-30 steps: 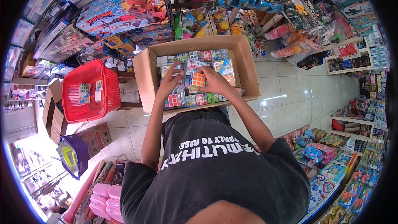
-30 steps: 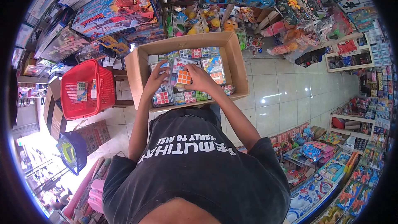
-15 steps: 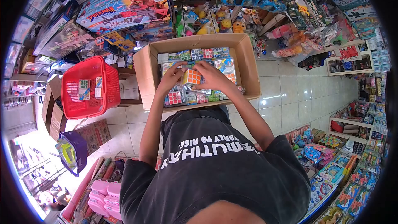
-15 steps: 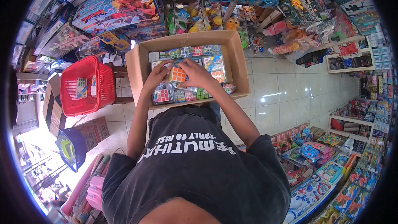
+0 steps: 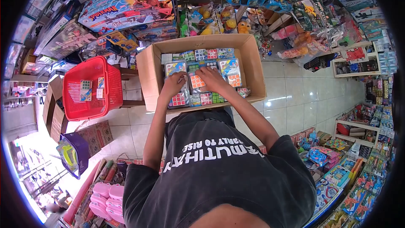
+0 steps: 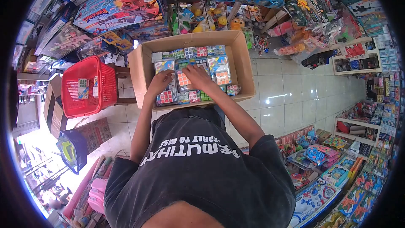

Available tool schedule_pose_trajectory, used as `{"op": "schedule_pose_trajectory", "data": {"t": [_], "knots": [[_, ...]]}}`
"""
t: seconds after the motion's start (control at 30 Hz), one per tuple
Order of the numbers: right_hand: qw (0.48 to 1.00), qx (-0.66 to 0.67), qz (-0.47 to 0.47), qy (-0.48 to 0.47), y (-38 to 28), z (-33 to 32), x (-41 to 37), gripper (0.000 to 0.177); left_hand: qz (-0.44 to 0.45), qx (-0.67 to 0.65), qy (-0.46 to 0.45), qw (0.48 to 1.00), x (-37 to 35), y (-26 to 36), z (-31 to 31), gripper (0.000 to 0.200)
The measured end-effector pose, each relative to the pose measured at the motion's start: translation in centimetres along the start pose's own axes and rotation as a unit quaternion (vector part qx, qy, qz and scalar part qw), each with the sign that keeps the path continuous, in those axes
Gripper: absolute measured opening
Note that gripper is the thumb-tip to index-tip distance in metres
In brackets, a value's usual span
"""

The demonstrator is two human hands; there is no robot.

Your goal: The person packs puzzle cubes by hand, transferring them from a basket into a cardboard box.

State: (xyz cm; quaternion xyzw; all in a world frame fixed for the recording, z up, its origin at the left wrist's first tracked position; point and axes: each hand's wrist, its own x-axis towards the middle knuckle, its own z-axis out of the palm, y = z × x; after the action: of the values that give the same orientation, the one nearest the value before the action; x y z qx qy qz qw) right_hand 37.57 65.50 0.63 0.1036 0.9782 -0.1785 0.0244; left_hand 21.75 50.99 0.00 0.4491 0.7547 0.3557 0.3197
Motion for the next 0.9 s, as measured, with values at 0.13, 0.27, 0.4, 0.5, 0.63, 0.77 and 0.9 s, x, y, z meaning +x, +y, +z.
{"op": "schedule_pose_trajectory", "data": {"t": [0.13,0.27,0.4,0.5,0.63,0.77,0.9], "knots": [[1.000,0.010,0.007,0.002,0.2,1.0,-0.1,0.065,0.002,0.057,-0.013,0.998,-0.1,0.1,0.4,0.028],[0.998,0.047,-0.004,0.035,0.4,1.2,-0.4,0.063,-0.011,0.081,-0.026,0.996,0.2,0.0,0.6,0.037],[0.993,0.102,-0.012,0.059,0.5,1.5,-0.7,0.061,0.007,0.117,-0.076,0.990,0.4,-0.2,0.8,0.056],[0.987,0.135,-0.040,0.079,0.6,1.3,-0.8,0.060,-0.012,0.144,-0.091,0.985,0.3,0.1,1.0,0.067],[0.968,0.236,-0.016,0.090,1.1,-0.6,-1.8,0.056,-0.007,0.164,-0.083,0.983,0.1,1.1,0.9,0.070],[0.977,0.112,0.114,0.142,1.8,-0.8,-3.8,0.050,-0.011,0.191,-0.089,0.977,-0.3,1.9,1.0,0.071],[0.968,0.116,0.185,0.121,2.7,0.8,-5.3,0.043,-0.008,0.222,-0.064,0.973,-0.6,2.9,1.5,0.069]]}}
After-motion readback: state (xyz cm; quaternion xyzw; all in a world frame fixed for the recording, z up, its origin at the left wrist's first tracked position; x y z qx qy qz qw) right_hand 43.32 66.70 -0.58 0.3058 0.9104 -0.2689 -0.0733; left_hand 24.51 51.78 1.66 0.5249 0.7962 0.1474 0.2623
